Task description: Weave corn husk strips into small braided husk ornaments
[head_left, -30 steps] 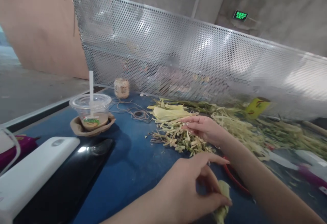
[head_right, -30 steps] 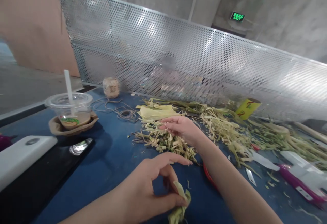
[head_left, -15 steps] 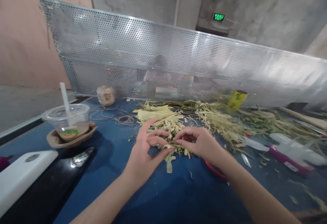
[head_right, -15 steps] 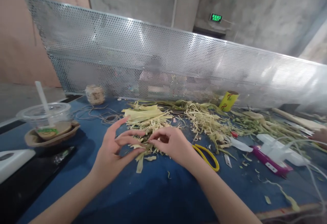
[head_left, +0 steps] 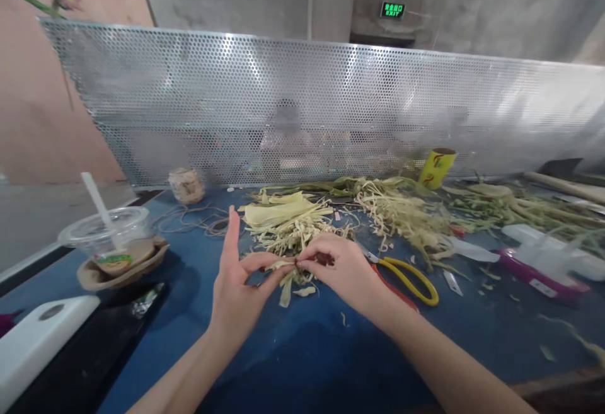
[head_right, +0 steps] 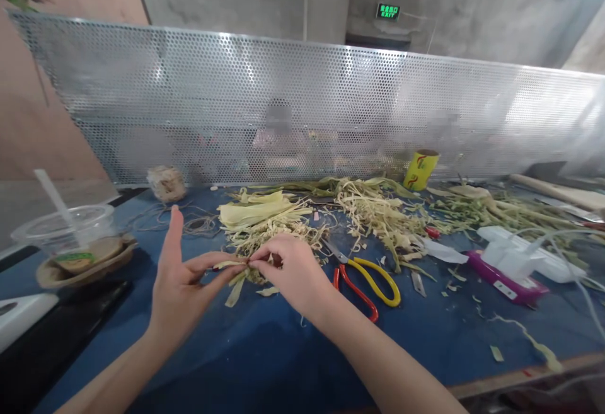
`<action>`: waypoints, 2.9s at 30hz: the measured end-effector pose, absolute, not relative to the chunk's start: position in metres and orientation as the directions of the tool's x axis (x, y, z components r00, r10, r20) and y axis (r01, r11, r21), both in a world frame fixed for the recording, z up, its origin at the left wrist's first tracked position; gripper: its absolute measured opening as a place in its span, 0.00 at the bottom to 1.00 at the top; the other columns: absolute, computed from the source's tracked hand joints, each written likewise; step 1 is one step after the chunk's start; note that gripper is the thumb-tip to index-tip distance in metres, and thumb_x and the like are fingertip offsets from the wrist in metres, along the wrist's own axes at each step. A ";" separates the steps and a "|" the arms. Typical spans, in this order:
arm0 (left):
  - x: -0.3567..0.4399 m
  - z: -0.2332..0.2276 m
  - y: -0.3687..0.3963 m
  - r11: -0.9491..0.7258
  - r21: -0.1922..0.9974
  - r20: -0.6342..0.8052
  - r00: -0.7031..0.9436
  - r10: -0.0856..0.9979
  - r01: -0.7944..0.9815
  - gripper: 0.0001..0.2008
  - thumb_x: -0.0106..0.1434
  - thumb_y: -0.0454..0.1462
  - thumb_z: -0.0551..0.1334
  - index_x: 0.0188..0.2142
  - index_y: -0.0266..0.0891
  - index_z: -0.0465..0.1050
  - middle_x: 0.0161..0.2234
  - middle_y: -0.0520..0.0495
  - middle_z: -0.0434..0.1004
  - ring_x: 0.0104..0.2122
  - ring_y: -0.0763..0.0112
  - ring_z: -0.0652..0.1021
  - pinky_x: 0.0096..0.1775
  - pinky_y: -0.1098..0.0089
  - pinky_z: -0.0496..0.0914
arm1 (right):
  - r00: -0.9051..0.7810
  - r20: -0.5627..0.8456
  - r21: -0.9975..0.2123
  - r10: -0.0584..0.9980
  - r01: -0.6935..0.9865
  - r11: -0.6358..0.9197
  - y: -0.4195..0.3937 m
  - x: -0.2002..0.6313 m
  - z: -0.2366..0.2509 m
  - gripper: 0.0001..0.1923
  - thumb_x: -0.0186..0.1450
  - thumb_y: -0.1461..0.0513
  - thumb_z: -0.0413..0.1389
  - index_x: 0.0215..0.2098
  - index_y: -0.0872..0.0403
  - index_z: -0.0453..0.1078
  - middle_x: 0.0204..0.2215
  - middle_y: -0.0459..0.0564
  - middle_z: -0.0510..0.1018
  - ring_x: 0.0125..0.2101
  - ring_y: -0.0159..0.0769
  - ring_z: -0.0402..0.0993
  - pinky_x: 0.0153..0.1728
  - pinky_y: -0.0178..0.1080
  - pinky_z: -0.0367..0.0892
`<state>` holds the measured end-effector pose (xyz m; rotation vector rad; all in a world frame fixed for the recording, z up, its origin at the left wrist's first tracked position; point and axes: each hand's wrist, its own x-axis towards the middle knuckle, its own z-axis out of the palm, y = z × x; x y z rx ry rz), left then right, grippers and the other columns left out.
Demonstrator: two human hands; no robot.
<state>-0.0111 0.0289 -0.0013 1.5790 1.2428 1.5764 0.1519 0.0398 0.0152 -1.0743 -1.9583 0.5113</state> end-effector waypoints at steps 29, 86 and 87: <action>-0.010 -0.005 0.030 -0.324 0.923 0.331 0.003 0.944 0.209 0.45 0.52 0.38 0.65 0.63 0.42 0.39 0.27 0.51 0.80 0.34 0.63 0.79 0.40 0.63 0.71 | -0.345 0.481 -0.512 0.806 0.636 0.577 0.028 0.140 -0.002 0.12 0.53 0.71 0.50 0.33 0.52 0.57 0.34 0.49 0.68 0.35 0.38 0.65 0.34 0.39 0.63; -0.003 0.001 0.013 -0.408 0.903 0.402 -0.069 0.913 -0.133 0.27 0.50 0.29 0.66 0.47 0.42 0.57 0.23 0.56 0.80 0.32 0.73 0.80 0.41 0.73 0.73 | -0.120 0.946 -0.138 0.300 0.688 0.712 0.019 0.147 0.000 0.06 0.56 0.64 0.61 0.34 0.53 0.73 0.32 0.47 0.81 0.30 0.34 0.74 0.32 0.39 0.66; -0.003 0.001 0.012 -0.406 0.905 0.400 -0.068 0.914 -0.132 0.27 0.50 0.29 0.66 0.47 0.42 0.57 0.23 0.56 0.80 0.33 0.73 0.80 0.41 0.72 0.73 | -0.141 0.942 -0.124 0.303 0.695 0.708 0.018 0.147 0.000 0.06 0.57 0.64 0.61 0.34 0.53 0.73 0.33 0.47 0.81 0.30 0.33 0.74 0.32 0.39 0.65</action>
